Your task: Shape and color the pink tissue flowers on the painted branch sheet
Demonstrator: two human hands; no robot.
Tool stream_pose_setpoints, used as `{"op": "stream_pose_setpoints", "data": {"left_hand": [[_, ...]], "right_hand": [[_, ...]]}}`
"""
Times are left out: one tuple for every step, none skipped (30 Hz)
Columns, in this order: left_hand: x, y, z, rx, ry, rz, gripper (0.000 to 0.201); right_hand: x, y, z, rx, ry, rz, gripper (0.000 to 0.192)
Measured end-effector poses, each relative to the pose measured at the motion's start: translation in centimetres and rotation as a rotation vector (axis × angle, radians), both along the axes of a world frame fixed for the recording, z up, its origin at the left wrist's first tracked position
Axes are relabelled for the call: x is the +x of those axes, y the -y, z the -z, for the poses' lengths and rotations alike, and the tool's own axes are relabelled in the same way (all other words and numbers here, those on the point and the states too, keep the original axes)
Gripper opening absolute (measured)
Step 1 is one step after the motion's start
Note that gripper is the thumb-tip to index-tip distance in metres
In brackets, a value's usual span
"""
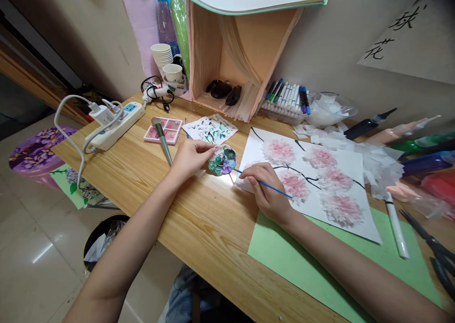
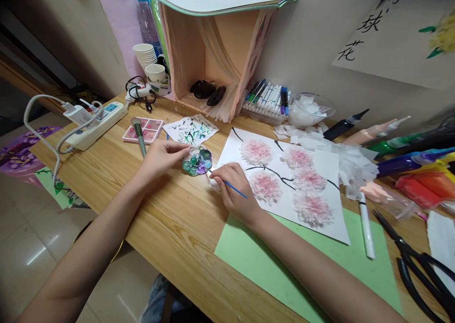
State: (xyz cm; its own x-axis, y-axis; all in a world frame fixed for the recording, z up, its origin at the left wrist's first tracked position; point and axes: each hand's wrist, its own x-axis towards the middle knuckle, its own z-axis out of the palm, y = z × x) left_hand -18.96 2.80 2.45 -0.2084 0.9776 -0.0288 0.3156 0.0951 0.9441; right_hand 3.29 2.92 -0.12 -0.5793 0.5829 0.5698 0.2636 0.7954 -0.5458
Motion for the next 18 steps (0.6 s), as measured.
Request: {"op": "stream_pose_setpoints", "data": {"left_hand": [[-0.02,0.01,-0.01,0.002,-0.009,0.0,0.038],[-0.05,0.01,-0.01,0.004,-0.021,0.001,0.037],[-0.08,0.02,0.0,0.007,-0.032,0.001,0.036],[-0.12,0.03,0.03,0.009,-0.042,0.0,0.036],[-0.16,0.03,0.06,0.01,-0.05,-0.002,0.036],[-0.19,0.03,0.11,0.01,-0.055,-0.001,0.036],[-0.23,0.02,0.17,0.011,-0.058,0.002,0.036],[-0.26,0.0,0.24,0.012,-0.06,0.007,0.037],[-0.28,-0.03,0.29,0.014,-0.061,0.014,0.037],[-0.29,-0.05,0.34,0.014,-0.062,0.02,0.037],[-0.29,-0.07,0.37,0.013,-0.063,0.02,0.037],[-0.28,-0.09,0.37,0.009,-0.065,0.016,0.036],[-0.25,-0.09,0.35,0.003,-0.067,0.01,0.035],[-0.22,-0.1,0.31,-0.003,-0.071,0.005,0.035],[-0.19,-0.09,0.26,-0.007,-0.075,0.003,0.034],[-0.17,-0.08,0.21,-0.01,-0.079,0.005,0.034],[-0.15,-0.07,0.16,-0.01,-0.081,0.01,0.035],[-0.14,-0.06,0.13,-0.01,-0.082,0.013,0.035]], "right_hand": [[0.01,-0.01,-0.01,0.005,0.003,-0.014,0.018],[0.03,-0.01,-0.02,0.01,0.004,-0.027,0.018],[0.05,0.0,-0.03,0.017,-0.003,-0.031,0.019],[0.07,0.01,-0.02,0.026,-0.016,-0.022,0.019],[0.08,0.03,0.01,0.035,-0.029,-0.008,0.02],[0.08,0.04,0.04,0.039,-0.036,-0.001,0.02],[0.06,0.05,0.08,0.04,-0.034,-0.01,0.02],[0.03,0.06,0.13,0.041,-0.025,-0.034,0.02],[0.0,0.06,0.18,0.044,-0.014,-0.061,0.019],[-0.04,0.05,0.22,0.049,-0.003,-0.081,0.018],[-0.07,0.03,0.25,0.055,0.005,-0.084,0.017],[-0.08,0.01,0.26,0.061,0.008,-0.066,0.017],[-0.08,-0.01,0.26,0.063,0.009,-0.032,0.017],[-0.07,-0.02,0.25,0.059,0.01,0.002,0.017],[-0.05,-0.04,0.23,0.051,0.01,0.021,0.017],[-0.04,-0.05,0.22,0.045,0.008,0.019,0.018],[-0.05,-0.06,0.21,0.04,0.007,0.001,0.018],[-0.07,-0.07,0.21,0.036,0.009,-0.021,0.018]]}}
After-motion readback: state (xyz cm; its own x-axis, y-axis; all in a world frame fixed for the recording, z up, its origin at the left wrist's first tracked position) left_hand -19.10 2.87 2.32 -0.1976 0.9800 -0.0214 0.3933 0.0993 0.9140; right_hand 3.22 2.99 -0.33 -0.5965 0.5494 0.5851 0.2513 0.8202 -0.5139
